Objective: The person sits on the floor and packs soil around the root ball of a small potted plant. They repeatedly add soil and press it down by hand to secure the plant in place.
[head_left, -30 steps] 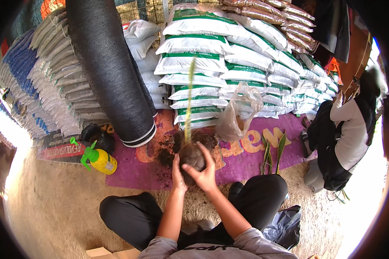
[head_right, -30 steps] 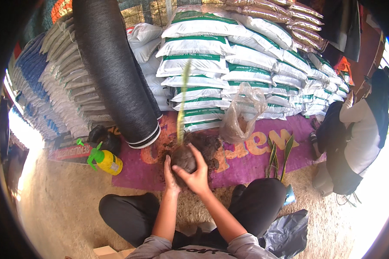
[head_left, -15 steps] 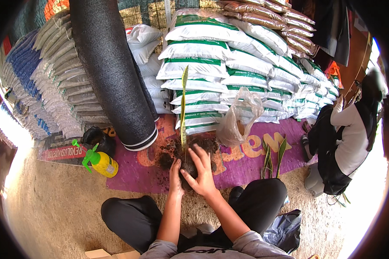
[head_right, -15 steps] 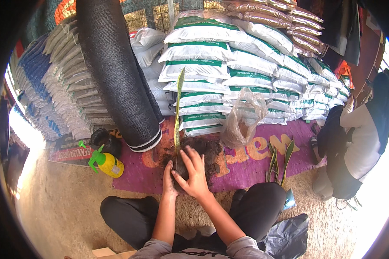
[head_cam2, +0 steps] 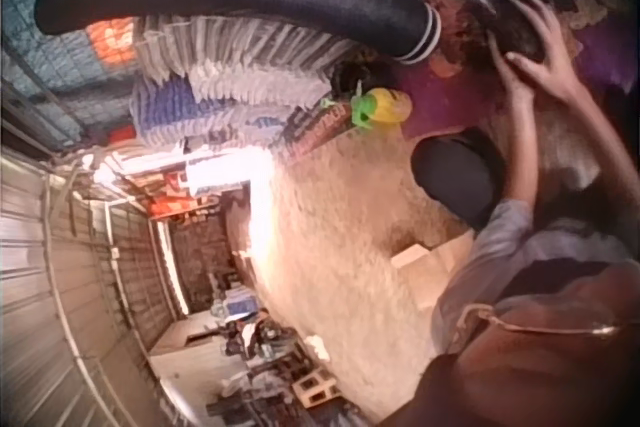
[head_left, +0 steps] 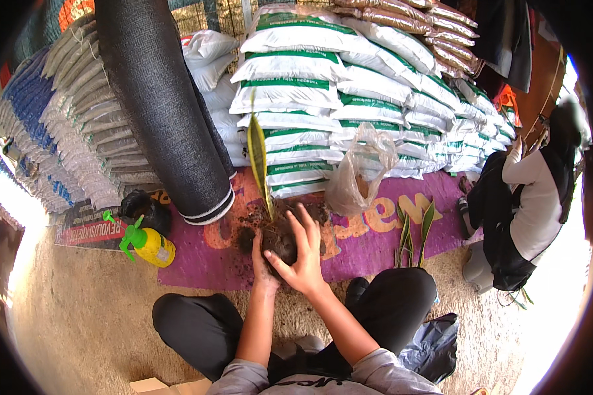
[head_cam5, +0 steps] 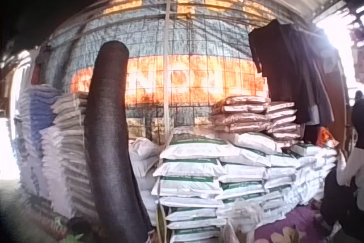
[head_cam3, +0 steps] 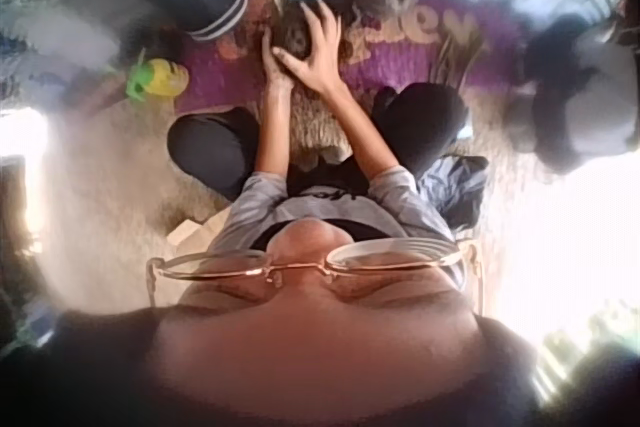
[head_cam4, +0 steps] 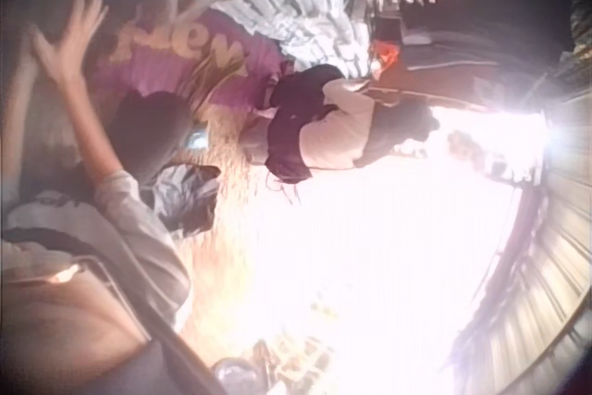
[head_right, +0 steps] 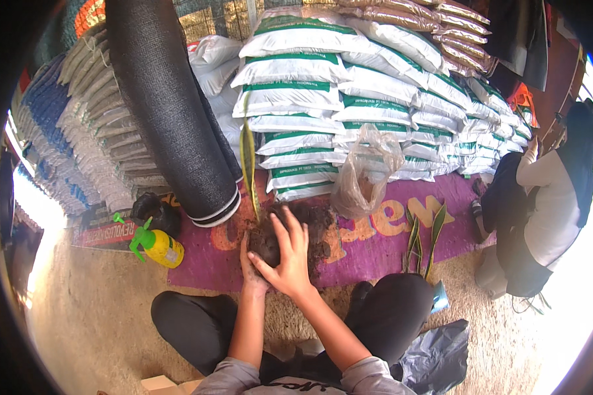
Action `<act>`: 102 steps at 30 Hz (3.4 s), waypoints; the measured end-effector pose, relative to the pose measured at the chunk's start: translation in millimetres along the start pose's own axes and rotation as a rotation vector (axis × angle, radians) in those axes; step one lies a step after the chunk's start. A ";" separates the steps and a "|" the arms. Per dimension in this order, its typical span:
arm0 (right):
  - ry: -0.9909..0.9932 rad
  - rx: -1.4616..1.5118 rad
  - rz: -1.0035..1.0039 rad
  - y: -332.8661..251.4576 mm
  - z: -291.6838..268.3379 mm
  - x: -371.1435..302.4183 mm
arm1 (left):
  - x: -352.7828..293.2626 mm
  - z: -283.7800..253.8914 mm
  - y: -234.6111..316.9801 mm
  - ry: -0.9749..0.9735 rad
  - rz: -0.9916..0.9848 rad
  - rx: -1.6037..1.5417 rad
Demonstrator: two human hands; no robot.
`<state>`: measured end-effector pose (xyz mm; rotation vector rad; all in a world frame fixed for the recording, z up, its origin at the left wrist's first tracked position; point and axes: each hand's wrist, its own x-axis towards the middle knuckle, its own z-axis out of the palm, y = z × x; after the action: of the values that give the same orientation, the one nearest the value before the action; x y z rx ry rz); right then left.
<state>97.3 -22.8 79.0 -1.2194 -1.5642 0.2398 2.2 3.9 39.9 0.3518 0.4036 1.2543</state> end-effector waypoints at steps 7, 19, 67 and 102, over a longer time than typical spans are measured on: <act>-0.094 0.053 -0.087 -0.9 14.2 -2.1 | 4.1 -28.1 2.9 -0.030 -0.001 -0.074; -0.052 0.814 0.383 -7.1 11.3 12.8 | -9.9 5.1 25.0 0.250 0.326 0.351; -0.161 -0.222 -0.087 -6.1 12.6 10.8 | 4.5 -48.3 8.4 0.219 0.147 0.315; -0.128 0.186 0.203 6.8 31.9 3.7 | -7.8 -0.6 13.2 0.386 0.289 0.317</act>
<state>75.6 -3.3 64.1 -1.2346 -1.4892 0.5922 -11.2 0.1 46.4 0.4487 0.9131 1.5481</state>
